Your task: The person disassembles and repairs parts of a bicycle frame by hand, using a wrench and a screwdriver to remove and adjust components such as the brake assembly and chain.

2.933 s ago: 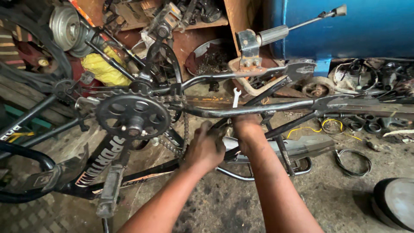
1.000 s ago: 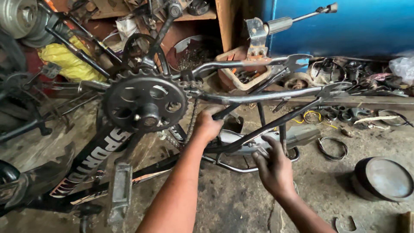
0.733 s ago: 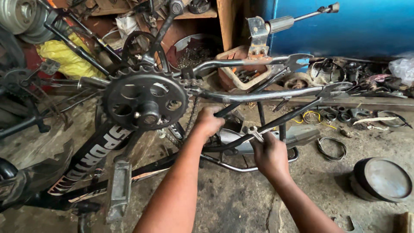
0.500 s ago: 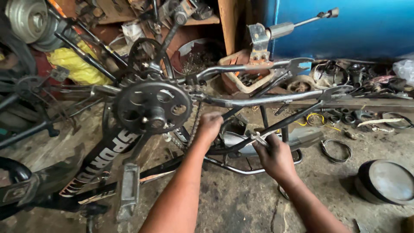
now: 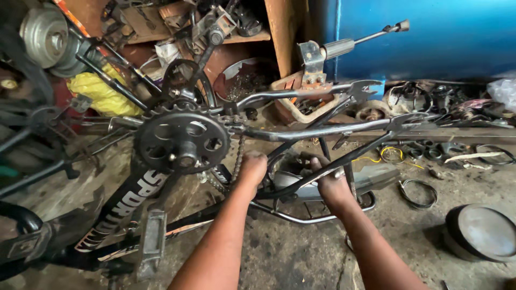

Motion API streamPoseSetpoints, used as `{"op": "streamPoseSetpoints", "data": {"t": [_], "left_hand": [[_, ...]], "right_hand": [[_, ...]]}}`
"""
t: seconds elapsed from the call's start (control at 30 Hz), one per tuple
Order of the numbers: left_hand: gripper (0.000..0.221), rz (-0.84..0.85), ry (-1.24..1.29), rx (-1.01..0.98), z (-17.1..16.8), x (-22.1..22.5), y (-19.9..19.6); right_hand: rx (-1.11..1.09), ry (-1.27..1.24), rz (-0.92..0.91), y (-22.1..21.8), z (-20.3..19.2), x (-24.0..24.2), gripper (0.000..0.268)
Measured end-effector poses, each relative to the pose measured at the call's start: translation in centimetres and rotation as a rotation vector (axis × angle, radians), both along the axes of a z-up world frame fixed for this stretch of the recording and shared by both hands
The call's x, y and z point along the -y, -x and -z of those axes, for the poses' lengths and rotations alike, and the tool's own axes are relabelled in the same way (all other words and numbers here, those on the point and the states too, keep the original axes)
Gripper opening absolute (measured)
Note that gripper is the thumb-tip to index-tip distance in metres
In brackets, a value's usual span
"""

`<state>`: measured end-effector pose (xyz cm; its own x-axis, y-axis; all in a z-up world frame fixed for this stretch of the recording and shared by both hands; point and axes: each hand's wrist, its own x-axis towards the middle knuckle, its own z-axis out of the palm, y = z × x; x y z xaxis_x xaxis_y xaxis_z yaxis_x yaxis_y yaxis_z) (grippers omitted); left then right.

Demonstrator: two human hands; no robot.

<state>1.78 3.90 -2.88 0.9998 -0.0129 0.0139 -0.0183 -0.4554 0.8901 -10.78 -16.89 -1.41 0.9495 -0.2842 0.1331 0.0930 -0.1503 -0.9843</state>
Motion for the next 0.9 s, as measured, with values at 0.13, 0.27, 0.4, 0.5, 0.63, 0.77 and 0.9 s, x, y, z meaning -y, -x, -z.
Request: {"op": "streamPoseSetpoints", "data": {"t": [0.13, 0.27, 0.4, 0.5, 0.63, 0.77, 0.9], "left_hand": [[0.018, -0.024, 0.047, 0.07, -0.9, 0.7, 0.6], [0.017, -0.036, 0.014, -0.009, -3.0, 1.9, 1.8], [0.017, 0.001, 0.01, -0.136, -5.4, 3.0, 3.0], [0.025, -0.007, 0.018, -0.13, -5.6, 3.7, 3.4], [0.036, -0.047, -0.255, 0.135, -4.9, 3.5, 3.3], [0.029, -0.051, -0.383, 0.043, -5.1, 4.3, 3.1], [0.029, -0.053, -0.411, 0.005, -5.9, 5.1, 3.3]], "right_hand": [[-0.024, -0.427, -0.206, -1.4, 0.1, 1.5, 0.046], [-0.023, -0.545, -0.304, -2.6, 0.7, 2.4, 0.047], [0.004, -0.423, -0.365, -5.3, 2.1, 2.6, 0.047], [-0.25, -0.576, -0.283, -7.5, 2.9, 1.8, 0.042], [-0.255, -0.798, -0.235, -8.1, 3.5, 1.6, 0.039], [-0.16, -0.99, -0.268, -8.1, 4.0, 2.2, 0.037], [-0.038, -0.989, -0.292, -7.5, 4.8, 2.0, 0.033]]}}
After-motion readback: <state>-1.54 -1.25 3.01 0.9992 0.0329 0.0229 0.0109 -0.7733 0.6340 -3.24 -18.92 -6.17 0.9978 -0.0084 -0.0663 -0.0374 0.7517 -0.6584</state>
